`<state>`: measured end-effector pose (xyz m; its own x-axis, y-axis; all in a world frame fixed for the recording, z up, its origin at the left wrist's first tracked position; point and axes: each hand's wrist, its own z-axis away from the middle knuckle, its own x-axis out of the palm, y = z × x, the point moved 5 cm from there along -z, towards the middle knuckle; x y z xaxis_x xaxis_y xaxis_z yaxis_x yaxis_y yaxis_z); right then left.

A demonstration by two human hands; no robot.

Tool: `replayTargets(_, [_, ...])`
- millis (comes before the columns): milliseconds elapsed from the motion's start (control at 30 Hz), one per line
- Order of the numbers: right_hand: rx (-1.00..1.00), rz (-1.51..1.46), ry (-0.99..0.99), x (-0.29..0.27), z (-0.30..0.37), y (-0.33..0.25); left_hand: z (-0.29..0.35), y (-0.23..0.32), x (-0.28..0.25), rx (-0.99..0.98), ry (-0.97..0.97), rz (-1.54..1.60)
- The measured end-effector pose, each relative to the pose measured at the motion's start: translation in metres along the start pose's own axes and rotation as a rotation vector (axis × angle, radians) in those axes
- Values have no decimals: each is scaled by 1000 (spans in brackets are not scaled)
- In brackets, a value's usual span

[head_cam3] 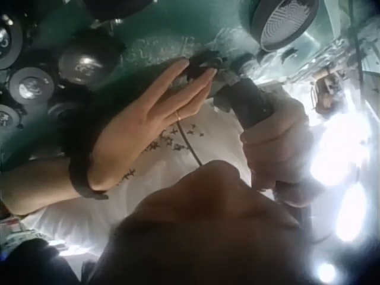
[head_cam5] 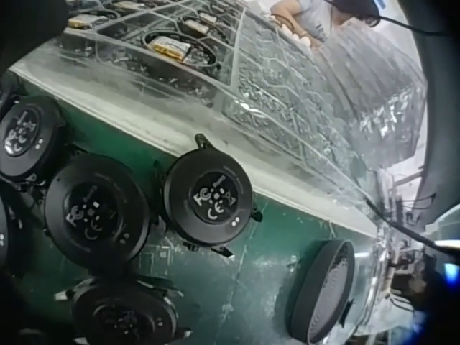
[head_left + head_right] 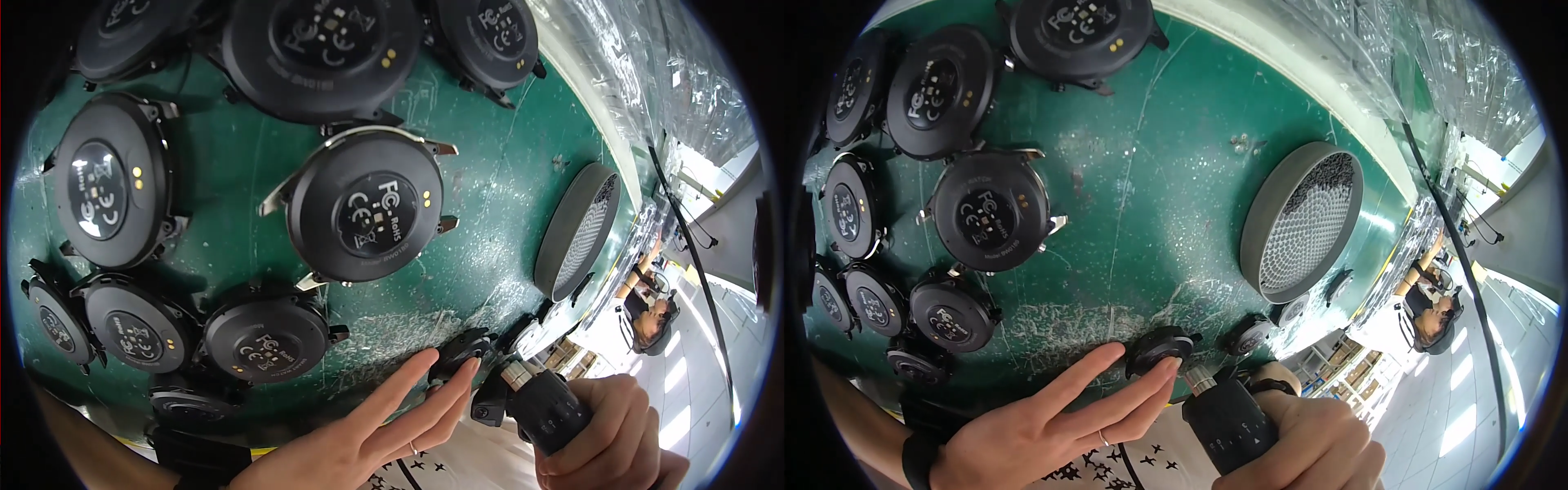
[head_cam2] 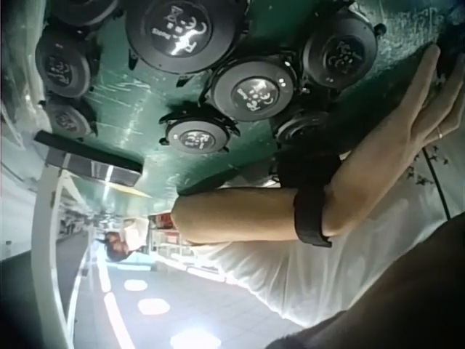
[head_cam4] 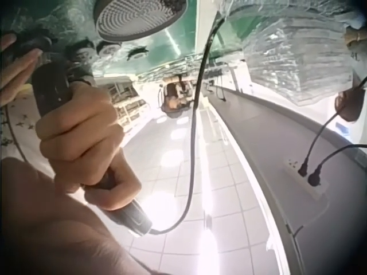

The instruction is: The person picks up screws from a container using a power screwdriver and drives them into the back of a smart watch, repeating the process for several watches.

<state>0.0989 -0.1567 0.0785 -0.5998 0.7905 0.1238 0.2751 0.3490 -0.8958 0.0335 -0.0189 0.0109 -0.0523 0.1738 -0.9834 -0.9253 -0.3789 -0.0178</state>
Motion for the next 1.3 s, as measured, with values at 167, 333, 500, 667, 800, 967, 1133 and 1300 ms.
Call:
replayTargets(167, [-146,19,144,-3,-2,0,-8,-1,-7,24,24,-15])
replayTargets(333, [-54,-87,26,-4,9,16,0,2,6,15,-106,-35])
replayTargets(500, [-94,13,19,-9,5,0,-9,0,-6,10,35,-25])
replayTargets(667, [-208,23,102,-5,6,-1,2,19,-4,24,-20,-274])
replayTargets(800, [-351,111,326,-41,22,-29,-5,25,-11,20,27,-144])
replayTargets(967, [-290,206,458,-74,30,-32,-5,24,-20,-30,110,159])
replayTargets(1133, [-284,296,416,-74,27,-26,-5,19,-26,33,100,148])
replayTargets(1300, [-184,241,415,-73,26,-26,-6,17,-23,30,260,380])
